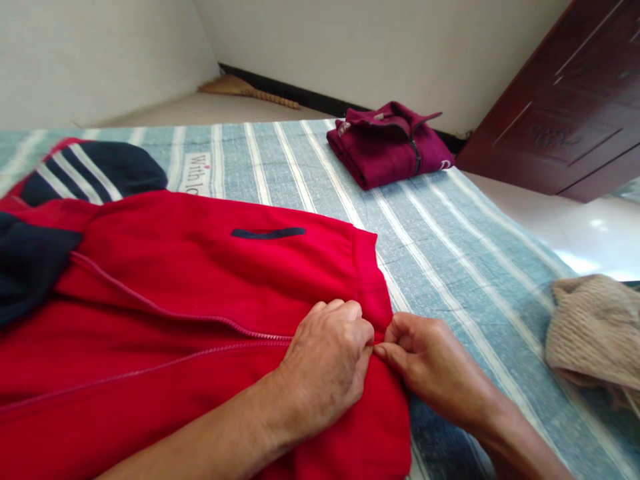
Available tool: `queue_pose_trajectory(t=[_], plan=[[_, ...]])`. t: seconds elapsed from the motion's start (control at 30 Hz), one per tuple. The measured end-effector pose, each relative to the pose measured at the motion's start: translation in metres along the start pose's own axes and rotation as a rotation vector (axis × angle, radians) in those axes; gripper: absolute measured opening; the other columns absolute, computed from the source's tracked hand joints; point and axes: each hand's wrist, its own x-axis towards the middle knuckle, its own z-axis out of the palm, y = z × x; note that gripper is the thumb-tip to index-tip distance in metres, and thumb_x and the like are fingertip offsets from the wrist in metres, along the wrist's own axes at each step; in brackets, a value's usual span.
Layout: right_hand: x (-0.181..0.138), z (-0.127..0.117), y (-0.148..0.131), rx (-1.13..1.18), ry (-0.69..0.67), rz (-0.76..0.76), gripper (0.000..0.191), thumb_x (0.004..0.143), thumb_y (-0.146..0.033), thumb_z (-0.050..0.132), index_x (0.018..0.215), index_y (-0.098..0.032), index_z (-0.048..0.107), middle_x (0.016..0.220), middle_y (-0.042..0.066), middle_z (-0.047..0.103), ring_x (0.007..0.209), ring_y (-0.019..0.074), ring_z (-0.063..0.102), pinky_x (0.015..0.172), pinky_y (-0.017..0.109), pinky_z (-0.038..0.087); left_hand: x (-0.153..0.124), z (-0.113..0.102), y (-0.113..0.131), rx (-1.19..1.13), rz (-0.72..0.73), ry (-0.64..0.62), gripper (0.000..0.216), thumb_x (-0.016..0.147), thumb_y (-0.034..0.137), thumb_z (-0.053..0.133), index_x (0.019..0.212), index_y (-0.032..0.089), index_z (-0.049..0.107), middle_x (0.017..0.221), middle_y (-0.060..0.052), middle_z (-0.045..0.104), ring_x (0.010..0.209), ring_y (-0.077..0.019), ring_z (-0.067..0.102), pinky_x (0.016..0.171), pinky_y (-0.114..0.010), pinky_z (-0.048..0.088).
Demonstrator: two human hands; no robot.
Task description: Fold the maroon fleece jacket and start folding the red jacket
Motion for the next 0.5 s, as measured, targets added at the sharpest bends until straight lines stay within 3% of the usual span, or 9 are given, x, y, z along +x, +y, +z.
queue_pose_trajectory(t=[0.17,0.5], plan=[[-0.0013,-0.0005,0.0072,0.096,-0.048,-0.012,0.017,0.085,-0.024,0.054,0.069,-0.019,0.054,0.052,-0.004,0.053,0.047,0.0084,0.043,0.043,0.021,0.026,-0.0003,-0.0034,-0.0078,-0.073,0.077,-0.033,0.018,0.083,0.013,0.049,0.071,0.018,0.061,0.074,-0.002,0.053,0.070,-0.0160,0.049,0.065,-0.030,0.039],[-0.0035,-0.0052,0.0060,0.129,-0.102,-0.007,0.019,0.085,-0.025,0.052,0.067,-0.020,0.052,0.050,-0.006,0.047,0.047,0.0076,0.037,0.043,0.021,0.025,-0.0015,-0.0036,-0.0060,-0.104,0.047,-0.023,0.018,0.083,0.011,0.049,0.071,0.017,0.061,0.074,-0.002,0.052,0.069,-0.0158,0.048,0.063,-0.029,0.039]])
